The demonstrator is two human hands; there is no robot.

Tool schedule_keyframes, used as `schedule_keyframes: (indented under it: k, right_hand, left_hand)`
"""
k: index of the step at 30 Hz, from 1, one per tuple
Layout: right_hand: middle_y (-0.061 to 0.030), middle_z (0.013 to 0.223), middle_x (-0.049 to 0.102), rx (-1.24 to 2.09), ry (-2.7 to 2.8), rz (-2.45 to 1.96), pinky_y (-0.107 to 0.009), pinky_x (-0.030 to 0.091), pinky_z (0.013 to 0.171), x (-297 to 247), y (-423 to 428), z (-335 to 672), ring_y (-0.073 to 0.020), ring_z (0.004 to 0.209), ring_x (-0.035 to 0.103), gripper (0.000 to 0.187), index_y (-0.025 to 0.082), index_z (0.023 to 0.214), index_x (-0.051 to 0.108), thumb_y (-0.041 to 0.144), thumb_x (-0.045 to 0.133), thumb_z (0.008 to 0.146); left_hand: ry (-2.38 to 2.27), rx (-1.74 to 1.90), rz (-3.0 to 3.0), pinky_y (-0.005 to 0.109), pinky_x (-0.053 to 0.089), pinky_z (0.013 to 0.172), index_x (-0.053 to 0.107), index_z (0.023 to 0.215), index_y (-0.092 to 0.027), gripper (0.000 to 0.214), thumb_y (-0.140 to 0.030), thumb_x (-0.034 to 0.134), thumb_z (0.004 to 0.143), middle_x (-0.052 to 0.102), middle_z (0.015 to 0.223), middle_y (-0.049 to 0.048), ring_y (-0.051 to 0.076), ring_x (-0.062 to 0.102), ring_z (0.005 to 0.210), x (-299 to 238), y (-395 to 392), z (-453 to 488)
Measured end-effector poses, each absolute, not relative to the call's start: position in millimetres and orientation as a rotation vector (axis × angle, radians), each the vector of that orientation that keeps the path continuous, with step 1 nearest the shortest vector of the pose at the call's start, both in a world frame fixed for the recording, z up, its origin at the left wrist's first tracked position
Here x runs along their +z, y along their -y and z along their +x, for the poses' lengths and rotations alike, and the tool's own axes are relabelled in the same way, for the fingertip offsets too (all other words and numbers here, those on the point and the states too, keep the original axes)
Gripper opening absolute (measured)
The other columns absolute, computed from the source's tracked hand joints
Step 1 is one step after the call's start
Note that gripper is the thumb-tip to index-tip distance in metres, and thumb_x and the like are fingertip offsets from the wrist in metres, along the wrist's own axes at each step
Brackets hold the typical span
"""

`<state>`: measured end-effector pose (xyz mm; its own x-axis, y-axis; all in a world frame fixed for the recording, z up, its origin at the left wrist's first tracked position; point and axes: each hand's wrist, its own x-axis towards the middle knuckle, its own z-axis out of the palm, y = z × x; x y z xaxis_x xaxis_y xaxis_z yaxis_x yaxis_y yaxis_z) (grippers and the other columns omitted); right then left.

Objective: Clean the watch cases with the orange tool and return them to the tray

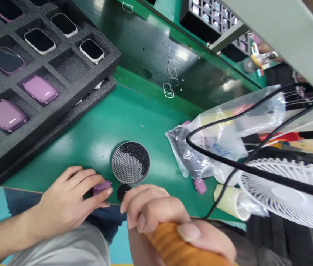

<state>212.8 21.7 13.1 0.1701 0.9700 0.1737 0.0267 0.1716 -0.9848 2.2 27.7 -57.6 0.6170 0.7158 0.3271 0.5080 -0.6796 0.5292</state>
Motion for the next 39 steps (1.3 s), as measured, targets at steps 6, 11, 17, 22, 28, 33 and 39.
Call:
schedule_keyframes:
  k: [6, 11, 17, 22, 28, 33, 39]
  right_hand:
    - [0.0016, 0.090, 0.069, 0.905, 1.198, -0.974, -0.041, 0.060, 0.060, 10.8, -21.7, 198.7, -0.0187, 0.069, 0.067, 0.025, 0.033, 0.123, 0.063, 0.049, 0.049, 0.109]
    - [0.0017, 0.091, 0.072, 0.885, 1.188, -0.886, -0.041, 0.061, 0.057, 7.4, -25.7, 191.5, -0.0170, 0.066, 0.068, 0.027, 0.027, 0.121, 0.063, 0.037, 0.039, 0.112]
    - [-0.0001, 0.094, 0.072, 0.872, 1.175, -0.895, -0.043, 0.061, 0.059, 1.2, -20.4, 193.0, -0.0181, 0.070, 0.068, 0.030, 0.026, 0.126, 0.062, 0.034, 0.037, 0.112]
    - [-0.0010, 0.094, 0.071, 0.924, 1.236, -0.916, -0.046, 0.060, 0.062, -1.4, -16.9, 196.0, -0.0206, 0.072, 0.068, 0.030, 0.032, 0.131, 0.062, 0.033, 0.041, 0.110]
    - [-0.0026, 0.096, 0.065, 1.034, 1.264, -1.121, -0.052, 0.060, 0.069, 5.1, -20.2, 203.1, -0.0287, 0.090, 0.069, 0.037, 0.038, 0.119, 0.065, 0.057, 0.079, 0.090]
    - [-0.0027, 0.094, 0.064, 1.040, 1.270, -1.129, -0.050, 0.059, 0.068, 6.6, -24.0, 195.5, -0.0285, 0.089, 0.068, 0.038, 0.038, 0.119, 0.065, 0.058, 0.079, 0.090]
    - [0.0023, 0.083, 0.064, 0.861, 1.173, -0.946, -0.039, 0.054, 0.056, 5.4, -23.5, 178.4, -0.0169, 0.063, 0.061, 0.021, 0.030, 0.124, 0.063, 0.037, 0.050, 0.110]
  left_hand:
    - [-0.993, 0.780, 2.462, 0.048, 0.042, 0.102, 0.076, 0.123, -0.023, 0.020, -0.030, 0.062, 0.111, 0.075, 0.123, 0.0064, 0.028, 0.064, 0.116, -56.4, -28.0, 3.2]
    - [-0.996, 0.774, 2.458, 0.048, 0.043, 0.102, 0.076, 0.123, -0.023, 0.019, -0.028, 0.062, 0.111, 0.074, 0.123, 0.0068, 0.028, 0.063, 0.116, -57.5, -28.8, 3.5]
    - [-0.986, 0.788, 2.452, 0.047, 0.044, 0.100, 0.075, 0.124, -0.022, 0.019, -0.025, 0.063, 0.109, 0.073, 0.122, 0.0073, 0.029, 0.063, 0.116, -58.2, -29.6, 3.8]
    - [-1.011, 0.822, 2.416, 0.046, 0.045, 0.096, 0.075, 0.120, -0.022, 0.016, -0.022, 0.065, 0.108, 0.074, 0.114, 0.0057, 0.028, 0.063, 0.108, -58.4, -28.1, 4.9]
    - [-1.038, 0.849, 2.389, 0.045, 0.043, 0.092, 0.076, 0.115, -0.023, 0.013, -0.023, 0.066, 0.107, 0.074, 0.106, 0.0046, 0.025, 0.060, 0.095, -58.6, -28.9, 6.6]
    - [-1.049, 0.862, 2.390, 0.046, 0.042, 0.094, 0.077, 0.115, -0.024, 0.016, -0.022, 0.063, 0.108, 0.074, 0.105, 0.0052, 0.025, 0.060, 0.094, -58.0, -29.5, 6.4]
    - [-1.067, 0.813, 2.423, 0.046, 0.043, 0.096, 0.077, 0.114, -0.025, 0.016, -0.026, 0.062, 0.109, 0.074, 0.104, 0.0045, 0.024, 0.060, 0.092, -56.2, -28.4, 5.2]
